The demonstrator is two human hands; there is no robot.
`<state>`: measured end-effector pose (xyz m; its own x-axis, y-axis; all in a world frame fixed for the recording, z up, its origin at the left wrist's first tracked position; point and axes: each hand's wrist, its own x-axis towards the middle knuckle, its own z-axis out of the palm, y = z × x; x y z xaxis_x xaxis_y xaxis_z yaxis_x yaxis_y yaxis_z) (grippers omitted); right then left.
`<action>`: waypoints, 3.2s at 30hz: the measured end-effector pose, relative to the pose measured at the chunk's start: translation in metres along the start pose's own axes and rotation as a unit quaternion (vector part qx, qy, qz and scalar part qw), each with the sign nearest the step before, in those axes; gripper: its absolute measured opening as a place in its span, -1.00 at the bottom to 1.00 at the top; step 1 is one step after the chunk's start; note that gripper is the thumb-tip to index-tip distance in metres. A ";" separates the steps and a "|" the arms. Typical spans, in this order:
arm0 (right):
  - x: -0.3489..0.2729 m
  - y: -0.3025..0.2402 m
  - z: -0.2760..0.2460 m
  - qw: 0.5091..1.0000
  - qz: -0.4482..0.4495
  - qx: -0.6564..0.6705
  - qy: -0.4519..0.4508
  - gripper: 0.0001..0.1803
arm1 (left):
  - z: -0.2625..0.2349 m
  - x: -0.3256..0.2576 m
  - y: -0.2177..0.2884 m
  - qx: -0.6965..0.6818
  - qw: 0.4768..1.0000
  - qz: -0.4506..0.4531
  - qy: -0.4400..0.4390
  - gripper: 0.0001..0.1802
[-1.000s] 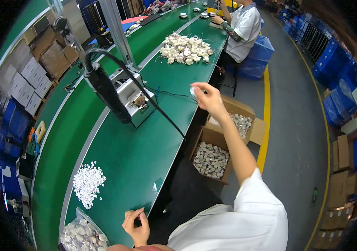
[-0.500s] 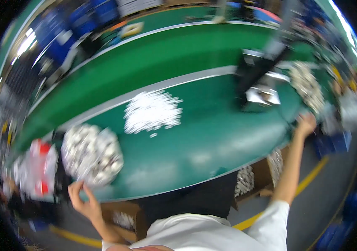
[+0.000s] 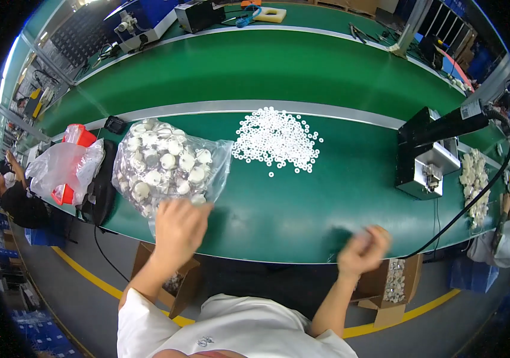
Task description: The person assembles small light fixture components by fitting white rings onto LED modules and securing them into plastic housings with an electric screwdriver.
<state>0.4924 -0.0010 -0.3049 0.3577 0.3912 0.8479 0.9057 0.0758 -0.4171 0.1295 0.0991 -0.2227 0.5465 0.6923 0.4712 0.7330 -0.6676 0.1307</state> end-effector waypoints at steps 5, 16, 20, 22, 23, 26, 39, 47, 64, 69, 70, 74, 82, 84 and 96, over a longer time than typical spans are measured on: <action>0.025 -0.041 0.008 0.937 0.110 0.023 -0.330 -0.78 | -0.005 0.020 -0.024 -0.051 0.992 -0.108 -0.050 -0.71; 0.021 -0.032 0.003 0.930 0.170 0.105 -0.309 -0.84 | -0.016 0.027 -0.024 0.100 0.977 0.042 -0.183 -0.54; 0.022 -0.030 0.001 0.930 0.161 0.106 -0.313 -0.85 | -0.022 0.027 -0.016 0.148 0.967 0.028 -0.207 -0.54; 0.020 -0.029 0.001 0.929 0.160 0.108 -0.315 -0.85 | -0.020 0.027 -0.020 0.168 0.964 0.045 -0.199 -0.58; 0.019 -0.029 0.001 0.929 0.154 0.110 -0.317 -0.85 | -0.019 0.027 -0.023 0.189 0.961 0.060 -0.192 -0.62; 0.019 -0.030 0.000 0.930 0.149 0.107 -0.318 -0.86 | 0.001 0.029 -0.028 0.211 0.956 0.073 -0.191 -0.65; 0.029 -0.024 -0.005 0.911 0.200 0.237 -0.271 -0.76 | -0.052 0.127 0.021 -0.232 0.956 0.134 -0.115 -0.47; -0.018 -0.075 0.019 0.578 0.272 0.732 -0.237 -0.18 | 0.018 0.110 0.103 -0.225 0.924 0.274 -0.146 -0.54; -0.003 -0.036 0.010 0.811 0.280 0.462 -0.224 -0.51 | 0.137 0.159 0.053 -0.079 0.960 0.269 0.010 -0.81; 0.023 0.008 0.020 0.893 0.212 0.303 -0.258 -0.43 | 0.161 0.144 0.040 -0.125 0.961 0.247 -0.008 -0.84; 0.029 0.015 0.023 0.909 0.193 0.253 -0.269 -0.41 | 0.156 0.146 0.041 -0.110 0.961 0.254 -0.001 -0.84; 0.066 0.032 0.046 0.903 0.152 0.205 -0.344 -0.42 | 0.158 0.144 0.038 -0.120 0.960 0.251 0.004 -0.83; 0.099 0.093 0.141 0.957 0.163 0.172 -0.168 -0.47 | 0.166 0.148 0.058 -0.169 0.964 0.204 -0.028 -0.82; 0.106 0.092 0.136 0.949 0.178 0.187 -0.182 -0.49 | 0.166 0.150 0.057 -0.176 0.962 0.208 -0.014 -0.80; 0.129 0.109 0.101 0.723 0.401 0.556 -0.080 -0.50 | 0.189 0.169 0.114 -0.230 0.944 0.236 0.019 -0.80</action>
<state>0.6148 0.1499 -0.2742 0.5561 0.8125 0.1748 -0.3542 0.4220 -0.8345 0.3819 0.1921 -0.2932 0.7473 0.2843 0.6006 0.1543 -0.9534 0.2594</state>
